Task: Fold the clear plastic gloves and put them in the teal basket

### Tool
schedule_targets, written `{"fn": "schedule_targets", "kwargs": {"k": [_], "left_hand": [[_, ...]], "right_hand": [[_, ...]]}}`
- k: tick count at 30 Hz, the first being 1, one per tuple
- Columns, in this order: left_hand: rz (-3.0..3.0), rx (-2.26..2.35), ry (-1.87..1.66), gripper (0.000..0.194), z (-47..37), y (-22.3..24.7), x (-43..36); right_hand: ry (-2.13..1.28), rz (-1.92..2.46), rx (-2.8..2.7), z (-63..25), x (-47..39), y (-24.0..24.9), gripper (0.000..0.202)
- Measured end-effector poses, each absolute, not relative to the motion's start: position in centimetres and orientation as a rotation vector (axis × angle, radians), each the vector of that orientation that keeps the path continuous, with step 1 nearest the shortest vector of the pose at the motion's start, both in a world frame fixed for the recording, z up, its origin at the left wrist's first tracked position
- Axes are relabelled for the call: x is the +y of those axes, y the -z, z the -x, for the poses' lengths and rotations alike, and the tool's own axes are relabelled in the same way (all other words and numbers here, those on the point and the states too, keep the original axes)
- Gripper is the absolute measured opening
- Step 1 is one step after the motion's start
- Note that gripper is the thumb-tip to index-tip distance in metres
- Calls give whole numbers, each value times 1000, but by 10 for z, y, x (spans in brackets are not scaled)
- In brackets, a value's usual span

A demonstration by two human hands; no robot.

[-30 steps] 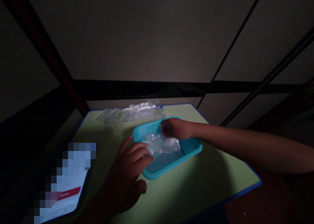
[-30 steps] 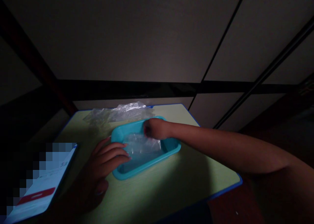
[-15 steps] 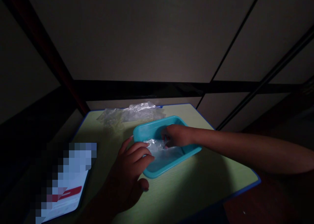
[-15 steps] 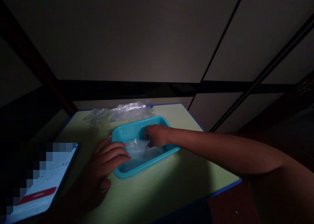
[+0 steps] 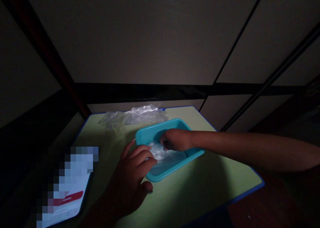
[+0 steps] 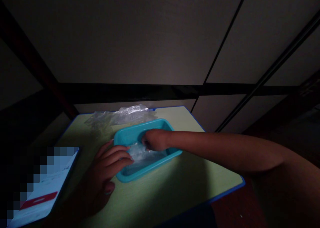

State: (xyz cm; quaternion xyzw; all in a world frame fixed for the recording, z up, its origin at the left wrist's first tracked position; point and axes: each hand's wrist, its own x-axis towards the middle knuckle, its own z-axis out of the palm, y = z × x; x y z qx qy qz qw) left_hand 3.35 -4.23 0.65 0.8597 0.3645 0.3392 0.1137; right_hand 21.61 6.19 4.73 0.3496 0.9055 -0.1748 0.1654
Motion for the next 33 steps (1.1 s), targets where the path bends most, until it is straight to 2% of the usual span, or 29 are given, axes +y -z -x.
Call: {"fn": "schedule_targets", "kwargs": {"k": [5,12,24,33], "left_hand": [[-2503,1073,-997,71,-34,-8,-44],[-2508,1081,-991,70,-34,-7,-43],[-2509,1088,-978,68,-36,-11,-44],[-2522,1070,-987,66,-34,-8,-43]], "right_hand": [[330,-918,2626,-219,70,-48,16],[693,-704,2635,-219,72,-43,16],[180,-979,2601,-218,57,-59,37],[343,-865,2577,-210,61,-51,38]]}}
